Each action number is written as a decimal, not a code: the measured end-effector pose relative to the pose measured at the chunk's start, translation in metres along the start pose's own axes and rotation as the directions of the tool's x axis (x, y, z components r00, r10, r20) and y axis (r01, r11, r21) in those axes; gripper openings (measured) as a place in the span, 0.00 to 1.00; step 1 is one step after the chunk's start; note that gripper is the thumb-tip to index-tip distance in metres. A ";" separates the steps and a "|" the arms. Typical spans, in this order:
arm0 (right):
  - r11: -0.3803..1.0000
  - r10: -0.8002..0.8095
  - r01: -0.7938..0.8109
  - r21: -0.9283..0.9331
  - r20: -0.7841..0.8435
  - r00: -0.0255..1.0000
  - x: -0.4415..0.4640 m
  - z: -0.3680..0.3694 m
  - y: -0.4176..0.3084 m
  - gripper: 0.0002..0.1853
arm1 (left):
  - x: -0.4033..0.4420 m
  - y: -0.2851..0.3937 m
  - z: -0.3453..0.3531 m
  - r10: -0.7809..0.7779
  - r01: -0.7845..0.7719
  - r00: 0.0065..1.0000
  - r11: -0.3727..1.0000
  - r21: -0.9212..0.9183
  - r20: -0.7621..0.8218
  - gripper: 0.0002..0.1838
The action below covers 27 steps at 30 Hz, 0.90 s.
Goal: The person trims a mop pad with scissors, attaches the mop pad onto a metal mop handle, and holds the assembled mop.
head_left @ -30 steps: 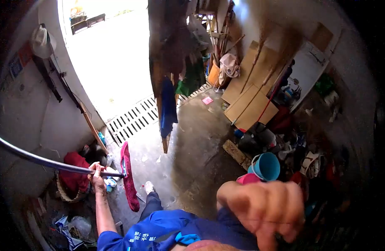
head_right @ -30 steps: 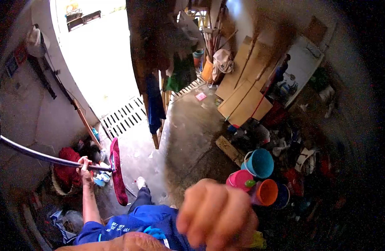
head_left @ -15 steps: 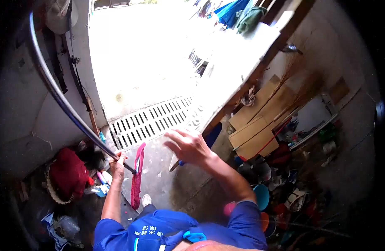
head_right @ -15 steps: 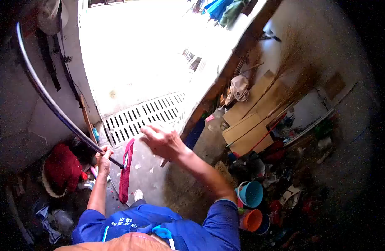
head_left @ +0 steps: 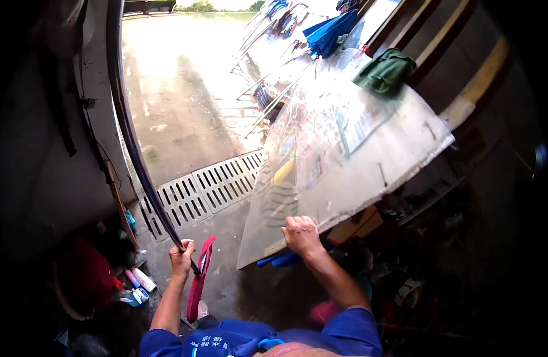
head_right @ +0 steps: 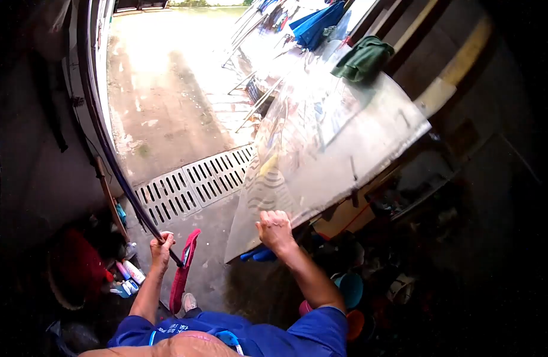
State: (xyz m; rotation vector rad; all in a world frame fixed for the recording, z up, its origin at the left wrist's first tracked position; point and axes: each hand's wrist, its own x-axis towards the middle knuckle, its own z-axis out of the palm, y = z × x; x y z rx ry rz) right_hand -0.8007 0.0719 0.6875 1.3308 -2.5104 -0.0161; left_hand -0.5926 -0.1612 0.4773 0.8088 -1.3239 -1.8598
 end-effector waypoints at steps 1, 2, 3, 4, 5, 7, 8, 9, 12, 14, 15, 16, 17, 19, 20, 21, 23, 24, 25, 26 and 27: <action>1.000 0.024 -0.024 0.005 -0.023 0.999 -0.006 0.001 0.003 0.10 | 0.005 -0.004 -0.001 -0.003 0.003 1.000 1.000 -0.010 0.015 0.03; 1.000 -0.009 0.010 0.004 -0.083 0.997 -0.010 0.002 0.008 0.11 | 0.011 -0.007 -0.003 -0.007 0.007 1.000 1.000 -0.013 0.019 0.03; 1.000 0.002 -0.001 0.009 -0.100 0.995 -0.015 0.003 0.013 0.10 | 0.017 -0.011 -0.003 0.004 -0.004 0.999 1.000 -0.003 0.034 0.02; 1.000 0.015 -0.012 0.019 -0.118 0.993 -0.020 -0.001 0.021 0.10 | 0.022 -0.008 -0.002 0.016 -0.016 0.999 1.000 0.012 0.049 0.02; 1.000 0.029 -0.027 0.016 -0.139 0.990 -0.024 0.000 0.030 0.09 | 0.029 -0.008 0.002 0.002 -0.002 0.999 1.000 -0.005 0.044 0.02; 0.997 0.080 -0.079 0.012 -0.130 0.988 -0.033 -0.003 0.043 0.06 | 0.043 -0.011 0.006 -0.002 0.003 0.999 1.000 -0.014 0.050 0.02; 0.997 0.074 -0.076 -0.012 -0.147 0.986 -0.036 -0.003 0.051 0.06 | 0.052 -0.011 0.008 -0.005 0.006 0.999 1.000 -0.019 0.050 0.02; 0.997 0.071 -0.076 -0.027 -0.152 0.986 -0.038 -0.006 0.057 0.06 | 0.061 -0.011 0.009 -0.009 0.010 0.998 1.000 -0.022 0.058 0.02; 0.988 0.103 -0.114 -0.109 -0.100 0.990 -0.013 -0.016 0.044 0.05 | 0.126 -0.005 -0.012 -0.024 0.024 0.994 1.000 0.001 0.102 0.02; 0.975 0.154 -0.170 -0.144 -0.114 0.981 -0.003 -0.011 0.044 0.05 | 0.170 -0.009 -0.019 -0.015 0.015 0.991 1.000 0.002 0.135 0.02; 0.967 0.188 -0.205 -0.150 -0.119 0.975 0.001 -0.009 0.044 0.05 | 0.192 -0.008 -0.021 -0.039 0.042 0.989 0.999 -0.019 0.142 0.02; 0.958 0.224 -0.242 -0.154 -0.124 0.967 0.007 -0.007 0.043 0.05 | 0.215 -0.005 -0.024 -0.042 0.045 0.987 0.999 -0.018 0.157 0.02; 0.938 0.263 -0.291 -0.190 -0.161 0.951 0.014 -0.003 0.044 0.04 | 0.236 -0.002 -0.025 -0.031 0.032 0.987 0.999 -0.004 0.155 0.02; 0.881 0.351 -0.399 -0.254 -0.215 0.912 0.026 0.005 0.029 0.03 | 0.278 -0.010 -0.033 -0.010 0.017 0.983 0.999 -0.035 0.182 0.04; 0.854 0.461 -0.501 -0.138 -0.243 0.853 0.028 0.019 0.025 0.04 | 0.293 0.001 -0.033 0.006 -0.015 0.981 0.999 0.049 0.192 0.05; 0.780 0.614 -0.626 -0.010 -0.178 0.769 0.037 0.034 0.014 0.04 | 0.317 -0.010 -0.031 -0.002 -0.013 0.979 0.997 0.076 0.202 0.05; 0.636 0.756 -0.746 0.198 0.033 0.654 0.046 0.085 -0.009 0.10 | 0.358 -0.022 -0.029 0.003 -0.024 0.976 0.995 0.094 0.216 0.05; 0.511 0.756 -0.794 0.328 0.268 0.597 0.043 0.124 -0.016 0.12 | 0.376 -0.022 -0.026 0.014 -0.030 0.977 0.997 0.076 0.211 0.05; 0.515 0.693 -0.819 0.255 0.439 0.572 0.056 0.144 -0.024 0.15 | 0.397 -0.022 -0.017 -0.019 0.005 0.974 0.998 0.060 0.226 0.05; 0.562 0.615 -0.795 0.230 0.527 0.587 0.064 0.174 -0.037 0.16 | 0.424 -0.028 -0.018 0.003 -0.025 0.961 0.997 0.073 0.278 0.05; 0.546 0.634 -0.807 0.227 0.518 0.574 0.070 0.177 -0.033 0.16 | 0.440 -0.029 -0.004 0.005 -0.027 0.953 0.997 0.070 0.303 0.05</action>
